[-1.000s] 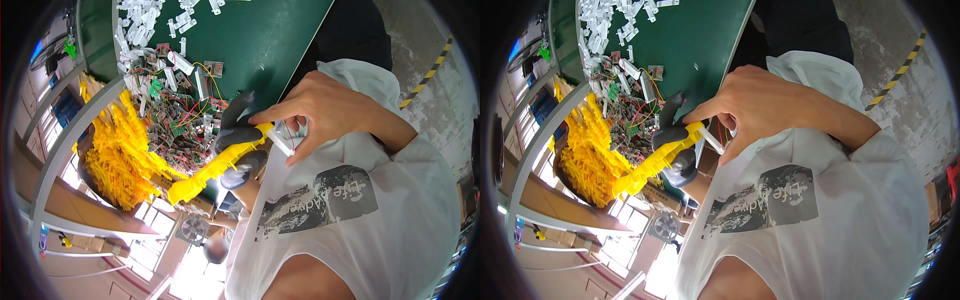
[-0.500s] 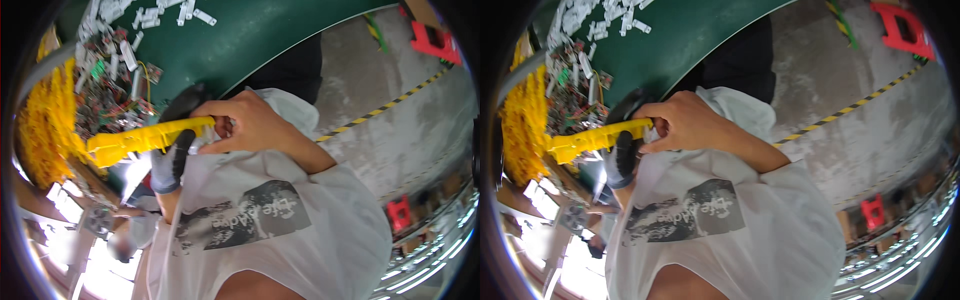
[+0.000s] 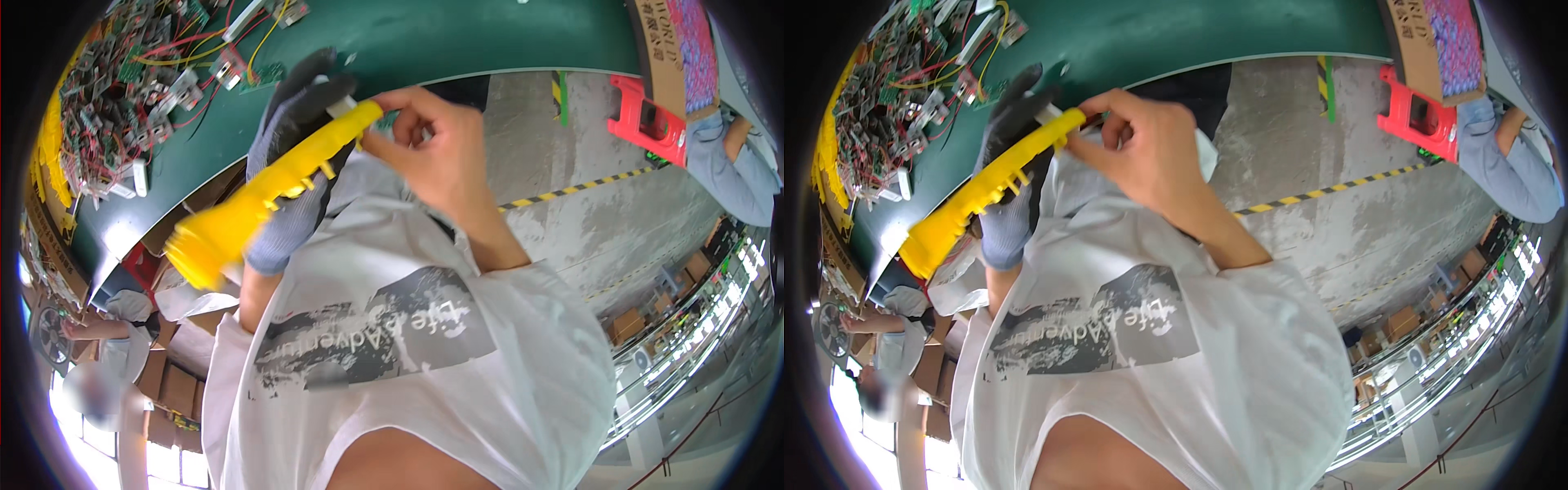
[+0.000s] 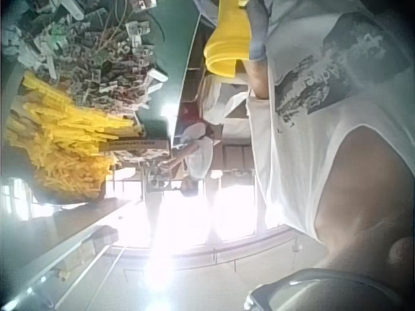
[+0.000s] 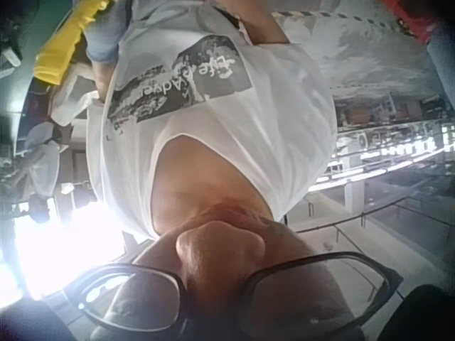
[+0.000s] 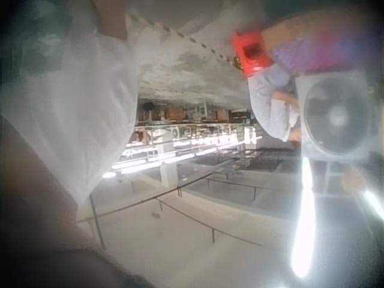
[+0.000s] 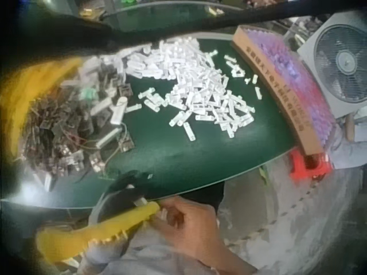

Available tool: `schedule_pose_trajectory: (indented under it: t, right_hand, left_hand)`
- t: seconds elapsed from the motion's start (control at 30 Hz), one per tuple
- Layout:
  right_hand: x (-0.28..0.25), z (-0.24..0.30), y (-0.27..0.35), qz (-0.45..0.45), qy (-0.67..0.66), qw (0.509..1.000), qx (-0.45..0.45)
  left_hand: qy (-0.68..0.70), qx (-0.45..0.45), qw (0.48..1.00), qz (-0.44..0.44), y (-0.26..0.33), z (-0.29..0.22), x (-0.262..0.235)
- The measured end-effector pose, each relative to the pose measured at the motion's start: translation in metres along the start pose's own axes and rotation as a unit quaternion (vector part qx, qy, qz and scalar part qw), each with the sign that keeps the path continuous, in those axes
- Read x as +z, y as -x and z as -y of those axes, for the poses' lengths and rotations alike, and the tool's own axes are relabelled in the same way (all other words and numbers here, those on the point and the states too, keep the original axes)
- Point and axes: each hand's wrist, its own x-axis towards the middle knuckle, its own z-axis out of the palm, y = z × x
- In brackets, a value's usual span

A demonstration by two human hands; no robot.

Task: Assembling internal electronic components into a yellow plastic housing at a factory workbench.

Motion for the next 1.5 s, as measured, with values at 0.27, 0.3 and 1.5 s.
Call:
schedule_pose_trajectory:
  t: [0.27,0.3,1.5]
  right_hand:
    - [0.024,0.026,-0.002,-0.032,0.067,0.968,-0.238]
    - [0.028,0.025,0.0,-0.032,0.073,0.967,-0.24]
    - [0.082,0.007,-0.049,-0.092,-0.552,0.81,-0.173]
  left_hand:
    - [-0.004,0.0,1.0,-0.007,0.02,-0.03,-0.065]
    - [0.084,-0.065,0.992,-0.066,0.015,-0.041,-0.066]
    - [0.144,-0.05,0.947,-0.284,0.0,-0.024,-0.077]
